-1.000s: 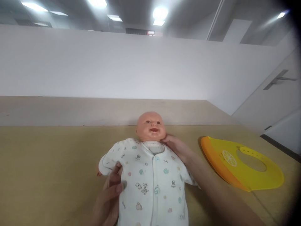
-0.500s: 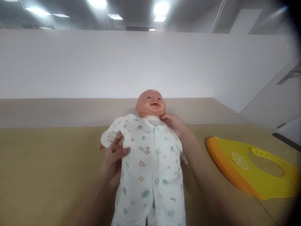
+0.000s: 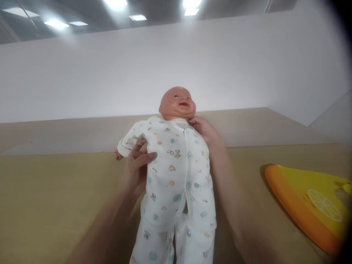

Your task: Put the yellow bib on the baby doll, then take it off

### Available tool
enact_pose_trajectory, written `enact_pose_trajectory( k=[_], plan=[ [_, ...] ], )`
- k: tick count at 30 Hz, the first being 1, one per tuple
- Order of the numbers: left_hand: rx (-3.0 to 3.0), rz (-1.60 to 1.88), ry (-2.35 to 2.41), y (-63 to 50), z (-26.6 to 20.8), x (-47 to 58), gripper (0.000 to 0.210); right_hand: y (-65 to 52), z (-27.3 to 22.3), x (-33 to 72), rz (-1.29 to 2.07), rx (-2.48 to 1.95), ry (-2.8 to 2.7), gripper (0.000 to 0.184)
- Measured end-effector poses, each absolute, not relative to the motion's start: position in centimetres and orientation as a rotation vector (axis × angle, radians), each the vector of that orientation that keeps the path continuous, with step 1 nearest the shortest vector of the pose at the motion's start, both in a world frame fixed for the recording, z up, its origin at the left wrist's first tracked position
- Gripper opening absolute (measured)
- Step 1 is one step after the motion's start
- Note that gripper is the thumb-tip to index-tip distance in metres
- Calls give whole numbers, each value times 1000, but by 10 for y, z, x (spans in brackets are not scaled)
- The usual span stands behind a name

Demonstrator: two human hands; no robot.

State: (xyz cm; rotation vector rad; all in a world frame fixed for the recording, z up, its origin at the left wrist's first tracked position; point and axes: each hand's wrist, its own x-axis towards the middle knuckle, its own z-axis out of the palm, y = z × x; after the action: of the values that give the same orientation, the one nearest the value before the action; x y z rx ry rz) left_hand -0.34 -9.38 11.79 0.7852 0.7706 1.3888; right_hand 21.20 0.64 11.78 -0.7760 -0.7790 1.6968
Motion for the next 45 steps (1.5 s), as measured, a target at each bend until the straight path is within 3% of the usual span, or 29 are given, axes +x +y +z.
enact_pose_trajectory(
  k=[20,33,45],
  plan=[
    [755,1262,736,-52,92,10,25,1,148,216,1181,-991,-1070,24],
    [734,1265,744,-42,77,10,37,18,127,213,1230,-1047,-1075,19],
    [658,1269,804,-33,49,4,28,36,102,208,1224,-1096,-1049,18]
  ],
)
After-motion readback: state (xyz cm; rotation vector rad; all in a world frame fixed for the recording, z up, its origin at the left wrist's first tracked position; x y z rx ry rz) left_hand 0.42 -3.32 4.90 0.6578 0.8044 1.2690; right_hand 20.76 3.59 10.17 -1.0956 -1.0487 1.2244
